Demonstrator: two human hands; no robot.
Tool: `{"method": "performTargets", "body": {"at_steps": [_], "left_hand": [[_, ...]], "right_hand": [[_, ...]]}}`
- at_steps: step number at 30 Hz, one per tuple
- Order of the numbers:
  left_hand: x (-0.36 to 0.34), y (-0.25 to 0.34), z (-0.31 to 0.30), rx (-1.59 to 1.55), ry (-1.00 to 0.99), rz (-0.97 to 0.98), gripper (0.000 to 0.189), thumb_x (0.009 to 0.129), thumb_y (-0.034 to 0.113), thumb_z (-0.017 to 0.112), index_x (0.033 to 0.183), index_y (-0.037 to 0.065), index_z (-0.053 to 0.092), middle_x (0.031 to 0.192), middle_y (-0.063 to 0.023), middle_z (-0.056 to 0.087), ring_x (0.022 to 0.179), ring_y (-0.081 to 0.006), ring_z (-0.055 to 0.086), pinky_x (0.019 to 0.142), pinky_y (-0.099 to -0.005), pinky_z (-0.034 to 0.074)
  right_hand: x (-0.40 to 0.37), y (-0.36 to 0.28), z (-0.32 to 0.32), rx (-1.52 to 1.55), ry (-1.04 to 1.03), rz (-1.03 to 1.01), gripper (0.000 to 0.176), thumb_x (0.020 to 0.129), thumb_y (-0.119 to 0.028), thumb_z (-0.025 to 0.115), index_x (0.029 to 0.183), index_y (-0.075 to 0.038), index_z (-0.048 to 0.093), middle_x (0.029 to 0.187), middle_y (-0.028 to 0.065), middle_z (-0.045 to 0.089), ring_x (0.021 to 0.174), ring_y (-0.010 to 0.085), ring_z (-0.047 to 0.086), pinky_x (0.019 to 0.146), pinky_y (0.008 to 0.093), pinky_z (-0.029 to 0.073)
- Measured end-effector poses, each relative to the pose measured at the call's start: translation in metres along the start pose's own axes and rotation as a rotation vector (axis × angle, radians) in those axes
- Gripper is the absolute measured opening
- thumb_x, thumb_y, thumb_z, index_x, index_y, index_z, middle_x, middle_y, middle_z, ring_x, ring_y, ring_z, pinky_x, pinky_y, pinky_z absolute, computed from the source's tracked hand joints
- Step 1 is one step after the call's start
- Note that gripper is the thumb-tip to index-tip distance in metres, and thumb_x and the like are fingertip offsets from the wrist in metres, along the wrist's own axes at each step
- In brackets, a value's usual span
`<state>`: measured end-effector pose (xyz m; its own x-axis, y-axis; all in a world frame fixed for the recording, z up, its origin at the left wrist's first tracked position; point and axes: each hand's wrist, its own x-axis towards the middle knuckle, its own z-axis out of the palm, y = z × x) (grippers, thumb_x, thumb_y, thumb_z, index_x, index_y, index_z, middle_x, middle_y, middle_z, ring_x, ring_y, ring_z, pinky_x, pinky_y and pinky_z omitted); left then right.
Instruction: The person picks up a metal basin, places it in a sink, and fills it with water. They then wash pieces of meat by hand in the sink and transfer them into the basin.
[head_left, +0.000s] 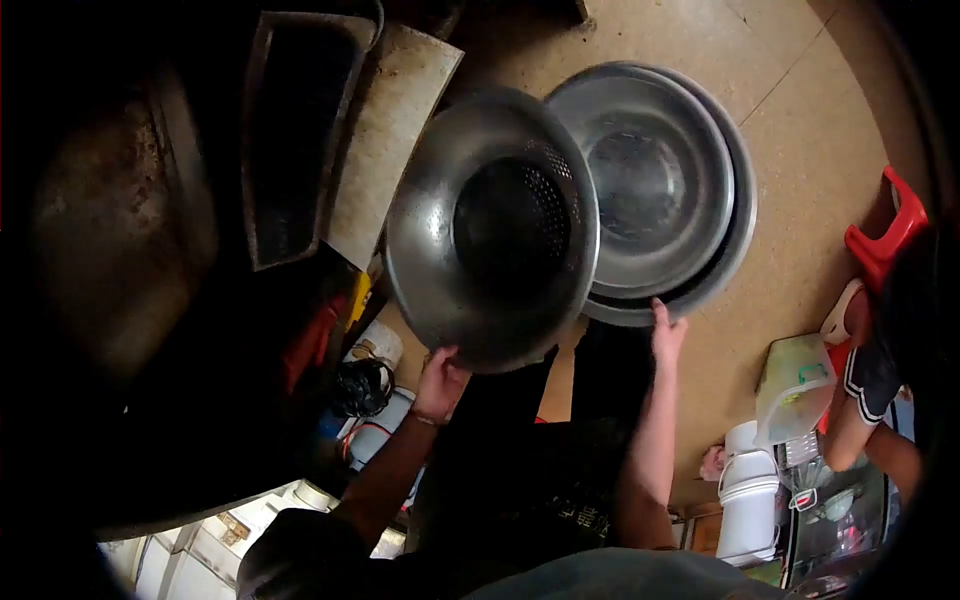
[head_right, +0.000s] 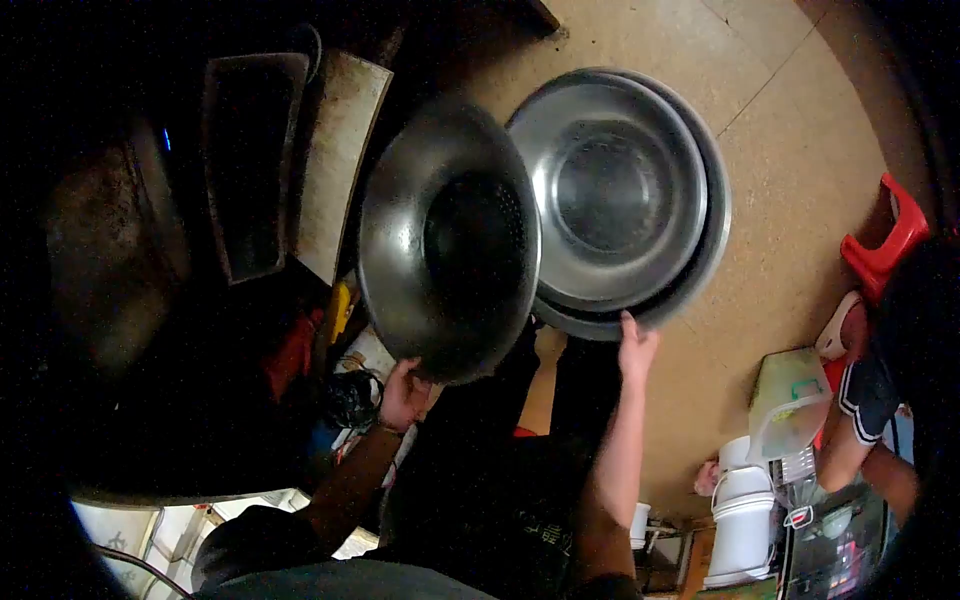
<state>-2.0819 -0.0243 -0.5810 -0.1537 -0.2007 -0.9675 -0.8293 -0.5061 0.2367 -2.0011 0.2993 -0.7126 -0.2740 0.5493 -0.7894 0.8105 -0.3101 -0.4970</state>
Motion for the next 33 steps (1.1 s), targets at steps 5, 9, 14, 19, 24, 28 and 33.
{"method": "performTargets", "body": {"at_steps": [5, 9, 14, 19, 24, 28, 33], "left_hand": [[-0.022, -0.02, -0.02, -0.022, -0.001, 0.063, 0.02, 0.074, 0.003, 0.053, 0.094, 0.006, 0.052, 0.09, -0.0053, 0.056, 0.088, -0.0183, 0.053, 0.078, -0.0301, 0.043], [-0.044, -0.021, -0.035, -0.021, 0.039, -0.022, 0.022, 0.073, -0.001, 0.053, 0.093, 0.006, 0.053, 0.085, -0.0048, 0.057, 0.083, -0.0176, 0.054, 0.072, -0.0287, 0.043], [-0.065, -0.038, -0.04, 0.393, -0.008, 0.185, 0.008, 0.077, 0.008, 0.052, 0.085, 0.009, 0.051, 0.077, -0.001, 0.053, 0.068, -0.0103, 0.049, 0.055, -0.0275, 0.04], [-0.124, -0.057, -0.008, 0.321, 0.035, 0.032, 0.013, 0.075, 0.008, 0.055, 0.088, 0.008, 0.051, 0.086, -0.0007, 0.053, 0.077, -0.0124, 0.052, 0.062, -0.0275, 0.043], [-0.261, -0.085, 0.06, 0.531, -0.226, 0.127, 0.005, 0.074, 0.005, 0.054, 0.078, 0.006, 0.052, 0.077, -0.0027, 0.057, 0.071, -0.0118, 0.055, 0.058, -0.0257, 0.046], [-0.226, 0.025, 0.002, 0.629, -0.475, 0.147, 0.008, 0.075, 0.005, 0.055, 0.083, 0.002, 0.054, 0.077, -0.004, 0.059, 0.066, -0.0115, 0.056, 0.056, -0.0242, 0.045], [-0.292, 0.029, -0.054, 0.932, -0.659, 0.357, 0.009, 0.076, 0.008, 0.056, 0.082, 0.003, 0.053, 0.074, -0.0026, 0.058, 0.061, -0.0102, 0.053, 0.055, -0.0229, 0.044]], "right_hand": [[0.048, -0.008, 0.072, -0.065, -0.236, -0.02, 0.03, 0.077, -0.016, 0.056, 0.096, 0.006, 0.052, 0.091, 0.0119, 0.059, 0.083, 0.0184, 0.054, 0.077, 0.0285, 0.04], [0.086, -0.001, 0.133, 0.163, -0.592, -0.045, 0.028, 0.077, -0.015, 0.056, 0.097, 0.004, 0.052, 0.095, 0.0121, 0.058, 0.087, 0.0181, 0.053, 0.078, 0.0277, 0.039], [0.04, -0.068, 0.091, 0.507, -0.792, 0.26, 0.033, 0.085, -0.016, 0.04, 0.113, 0.0, 0.044, 0.102, 0.0082, 0.054, 0.088, 0.0174, 0.051, 0.077, 0.0287, 0.042], [-0.045, -0.034, -0.029, 0.572, -0.401, 0.252, 0.032, 0.086, -0.02, 0.039, 0.108, 0.001, 0.048, 0.095, 0.0107, 0.055, 0.08, 0.0181, 0.054, 0.072, 0.0289, 0.045], [-0.22, -0.061, -0.216, 0.963, -0.167, 0.196, 0.06, 0.084, -0.052, 0.028, 0.112, 0.0, 0.042, 0.107, 0.0124, 0.05, 0.096, 0.0199, 0.049, 0.082, 0.0328, 0.04], [-0.349, -0.047, -0.093, 0.686, -0.025, 0.058, 0.056, 0.085, -0.046, 0.035, 0.118, -0.001, 0.037, 0.106, 0.0124, 0.051, 0.096, 0.0209, 0.051, 0.081, 0.0334, 0.041], [-0.504, -0.03, -0.072, 0.903, -0.055, 0.07, 0.023, 0.084, -0.013, 0.047, 0.102, 0.001, 0.047, 0.085, 0.0093, 0.057, 0.074, 0.0154, 0.057, 0.069, 0.028, 0.049]]}}
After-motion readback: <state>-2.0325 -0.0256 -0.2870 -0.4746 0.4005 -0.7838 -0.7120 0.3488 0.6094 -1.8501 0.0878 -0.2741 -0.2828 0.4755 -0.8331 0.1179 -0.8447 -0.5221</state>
